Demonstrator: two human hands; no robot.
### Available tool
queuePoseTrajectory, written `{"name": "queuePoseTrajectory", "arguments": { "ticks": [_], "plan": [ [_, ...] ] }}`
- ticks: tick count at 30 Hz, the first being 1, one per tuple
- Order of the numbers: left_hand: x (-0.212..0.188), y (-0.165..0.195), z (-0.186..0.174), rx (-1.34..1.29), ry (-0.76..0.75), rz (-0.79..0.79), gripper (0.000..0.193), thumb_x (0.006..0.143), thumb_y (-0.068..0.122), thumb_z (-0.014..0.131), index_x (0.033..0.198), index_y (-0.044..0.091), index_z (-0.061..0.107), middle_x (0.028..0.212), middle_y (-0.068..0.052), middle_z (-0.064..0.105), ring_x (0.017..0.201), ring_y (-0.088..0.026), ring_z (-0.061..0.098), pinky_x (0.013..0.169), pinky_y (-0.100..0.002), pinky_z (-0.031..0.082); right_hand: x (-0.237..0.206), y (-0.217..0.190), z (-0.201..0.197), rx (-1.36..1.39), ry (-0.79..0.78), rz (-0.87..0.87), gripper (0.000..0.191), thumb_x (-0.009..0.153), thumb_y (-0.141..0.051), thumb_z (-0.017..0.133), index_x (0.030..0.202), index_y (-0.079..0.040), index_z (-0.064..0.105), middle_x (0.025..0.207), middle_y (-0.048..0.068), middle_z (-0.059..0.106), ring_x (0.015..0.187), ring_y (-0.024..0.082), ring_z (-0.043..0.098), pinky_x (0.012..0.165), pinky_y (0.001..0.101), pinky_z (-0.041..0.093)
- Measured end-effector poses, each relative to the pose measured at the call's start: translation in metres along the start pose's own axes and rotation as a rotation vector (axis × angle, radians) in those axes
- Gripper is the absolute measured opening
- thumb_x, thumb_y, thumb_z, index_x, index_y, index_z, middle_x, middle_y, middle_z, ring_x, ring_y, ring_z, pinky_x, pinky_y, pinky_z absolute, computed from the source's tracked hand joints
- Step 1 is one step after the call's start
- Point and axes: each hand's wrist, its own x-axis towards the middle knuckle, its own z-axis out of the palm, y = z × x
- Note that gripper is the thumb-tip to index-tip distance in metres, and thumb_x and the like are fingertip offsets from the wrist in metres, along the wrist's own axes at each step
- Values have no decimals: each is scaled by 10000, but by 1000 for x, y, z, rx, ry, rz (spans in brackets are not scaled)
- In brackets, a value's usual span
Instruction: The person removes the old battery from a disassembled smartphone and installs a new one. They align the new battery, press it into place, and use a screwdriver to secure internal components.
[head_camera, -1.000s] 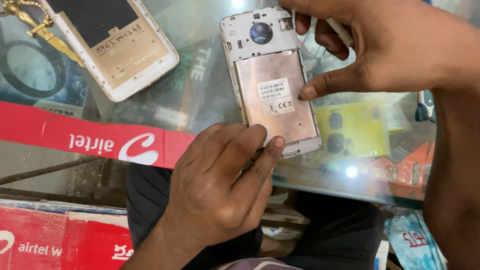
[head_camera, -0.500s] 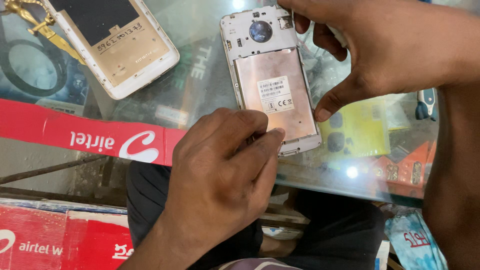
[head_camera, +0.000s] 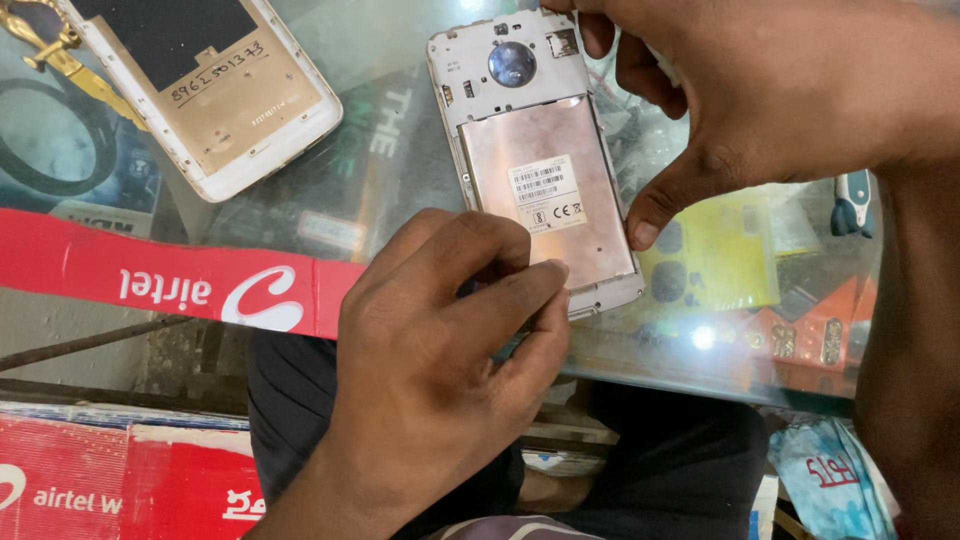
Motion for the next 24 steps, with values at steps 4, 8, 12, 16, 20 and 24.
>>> {"name": "queuePoseTrajectory", "arguments": {
  "ticks": [4,8,12,16,20,24],
  "plan": [
    [0,-2,-3,-14,-26,6,208,746,9,827,932,27,736,924,-73,651,821,-237,636,680,-358,540,2,-3,3,-33,-38,57,835,440,-390,969,1048,-51,506,674,72,538,518,199,549,434,325,441],
    [-2,-5,-3,-48,-31,1,195,738,1,817,913,18,732,908,-83,650,806,-244,631,658,-357,532,2,-7,2,-51,-46,96,832,450,-383,964,1054,-61,490,666,72,547,515,189,562,429,302,451],
    [-6,-7,-2,-25,-21,-3,180,777,26,827,934,44,739,939,-65,649,824,-223,634,675,-340,532,3,-11,-1,-31,-25,53,844,431,-381,967,1039,-49,485,664,80,555,515,200,574,424,306,456],
    [-12,-10,0,-9,-25,-20,178,839,53,838,992,79,753,986,-31,649,873,-195,635,700,-308,535,2,-13,-2,-116,-73,121,850,441,-401,968,1052,-65,483,676,68,568,535,190,591,447,290,465],
    [-14,-10,0,-21,-34,-20,177,836,46,835,990,76,754,979,-35,646,834,-186,628,703,-307,529,-3,-13,-1,-104,-18,77,800,459,-419,951,1003,-47,499,669,75,563,527,197,584,440,305,469],
    [-11,-11,0,-16,-43,-26,169,821,49,836,977,68,775,963,-43,652,873,-196,629,738,-324,532,-4,-9,1,-141,-9,71,815,437,-459,959,989,-54,517,680,66,568,531,199,587,455,307,481]
  ]
}}
